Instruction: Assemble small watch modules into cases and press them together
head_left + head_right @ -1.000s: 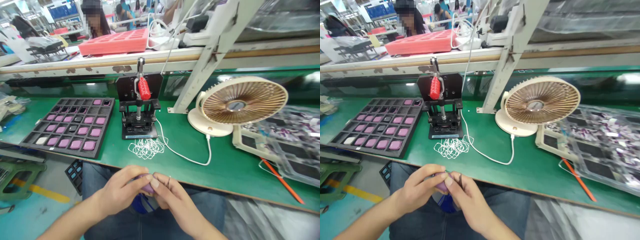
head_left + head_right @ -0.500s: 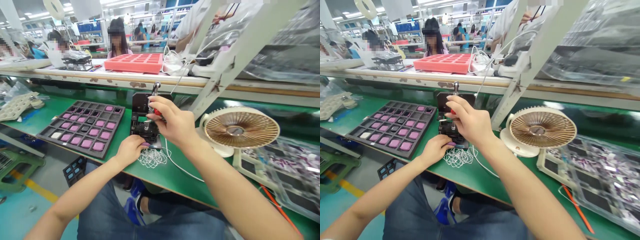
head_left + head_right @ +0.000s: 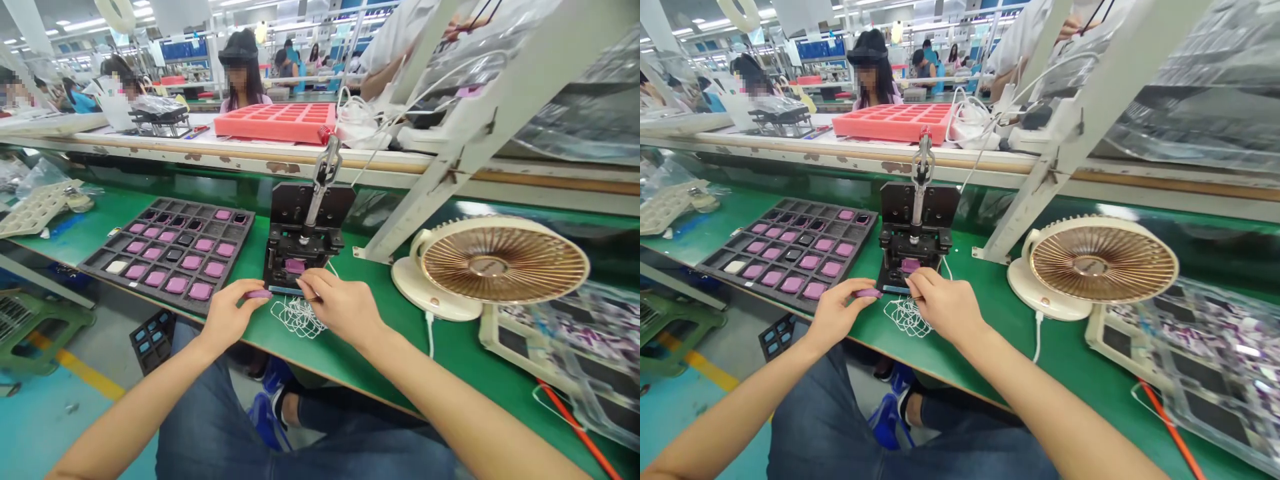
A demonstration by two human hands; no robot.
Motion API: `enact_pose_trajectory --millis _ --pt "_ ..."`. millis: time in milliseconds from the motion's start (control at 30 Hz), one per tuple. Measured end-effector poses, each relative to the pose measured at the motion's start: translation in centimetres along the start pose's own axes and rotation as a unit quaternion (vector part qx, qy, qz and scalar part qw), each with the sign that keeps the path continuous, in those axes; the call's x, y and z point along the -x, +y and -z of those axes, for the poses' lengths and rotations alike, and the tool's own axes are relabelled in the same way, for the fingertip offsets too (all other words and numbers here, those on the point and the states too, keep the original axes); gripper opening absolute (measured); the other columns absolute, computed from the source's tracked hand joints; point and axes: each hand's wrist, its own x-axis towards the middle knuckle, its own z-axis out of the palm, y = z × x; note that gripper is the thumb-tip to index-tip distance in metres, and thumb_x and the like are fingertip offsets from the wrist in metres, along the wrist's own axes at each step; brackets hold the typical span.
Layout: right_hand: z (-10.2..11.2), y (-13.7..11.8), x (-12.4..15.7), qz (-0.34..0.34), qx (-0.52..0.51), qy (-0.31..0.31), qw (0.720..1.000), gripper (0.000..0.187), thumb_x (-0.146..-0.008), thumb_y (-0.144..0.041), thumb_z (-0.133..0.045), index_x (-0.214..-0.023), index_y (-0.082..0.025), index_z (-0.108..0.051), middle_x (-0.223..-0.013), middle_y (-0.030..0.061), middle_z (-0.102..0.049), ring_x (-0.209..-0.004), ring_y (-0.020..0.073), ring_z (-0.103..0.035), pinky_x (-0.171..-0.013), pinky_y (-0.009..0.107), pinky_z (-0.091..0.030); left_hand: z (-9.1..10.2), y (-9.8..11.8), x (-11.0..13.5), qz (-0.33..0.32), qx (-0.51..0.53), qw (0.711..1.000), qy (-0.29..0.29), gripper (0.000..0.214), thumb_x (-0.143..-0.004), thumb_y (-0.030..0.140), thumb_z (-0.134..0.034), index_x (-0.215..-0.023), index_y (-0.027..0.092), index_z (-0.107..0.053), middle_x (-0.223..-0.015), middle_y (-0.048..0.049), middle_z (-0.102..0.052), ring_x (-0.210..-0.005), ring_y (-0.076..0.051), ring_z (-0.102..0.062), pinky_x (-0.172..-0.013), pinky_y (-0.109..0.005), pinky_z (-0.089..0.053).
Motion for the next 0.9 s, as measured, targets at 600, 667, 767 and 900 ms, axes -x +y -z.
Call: enact_pose_trajectory --millis 600,667,767,900 --pt "-0.6 2.1 6.1 -0.050 -0.039 0.068 0.996 0.034 -0.111 -0.036 -0.056 -0.138 -0.020 -0.069 -0.129 0.0084 -0.078 -0.101 0.0225 -0.081 -0.062 0.028 -0.057 -6.1 0.6 -5.7 -0.152 -0.090 0.983 -0.057 0.025 -0.101 0.011 -0.060 -0.117 0.016 -0.079 -0.122 -0.0148 -0.080 -0.119 -0.029 -0.074 -0.112 -0.052 -0.058" --pt "0.6 1.4 8.0 -0.060 -0.046 0.108 0.991 0.034 -0.108 -0.039 -0.061 -0.135 -0.021 -0.070 -0.120 0.0081 -0.081 -0.088 0.0233 -0.082 -0.058 0.029 -0.057 -7.4 0.2 -7.0 -0.162 -0.100 0.978 -0.081 0.031 -0.096 0.001 -0.057 -0.116 0.011 -0.078 -0.123 -0.0184 -0.080 -0.121 -0.031 -0.074 -0.113 -0.052 -0.057" --pt "1.6 -0.7 8.5 -0.046 -0.087 0.131 0.986 0.038 -0.106 -0.041 -0.064 -0.141 -0.027 -0.066 -0.117 0.0069 -0.082 -0.080 0.0254 -0.081 -0.053 0.034 -0.057 -7.7 0.0 -7.8 -0.165 -0.110 0.976 -0.091 0.036 -0.087 -0.005 -0.061 -0.116 0.008 -0.078 -0.127 -0.0201 -0.079 -0.127 -0.031 -0.072 -0.118 -0.045 -0.053" --pt "0.6 -5.7 2.6 -0.010 -0.154 0.054 0.987 0.035 -0.101 -0.040 -0.065 -0.136 -0.035 -0.066 -0.116 0.0078 -0.081 -0.082 0.0325 -0.079 -0.059 0.044 -0.060 -6.9 1.1 -6.8 -0.114 -0.103 0.988 -0.024 0.017 -0.097 0.014 -0.064 -0.089 0.009 -0.079 -0.114 -0.0115 -0.084 -0.113 -0.022 -0.078 -0.108 -0.034 -0.056"
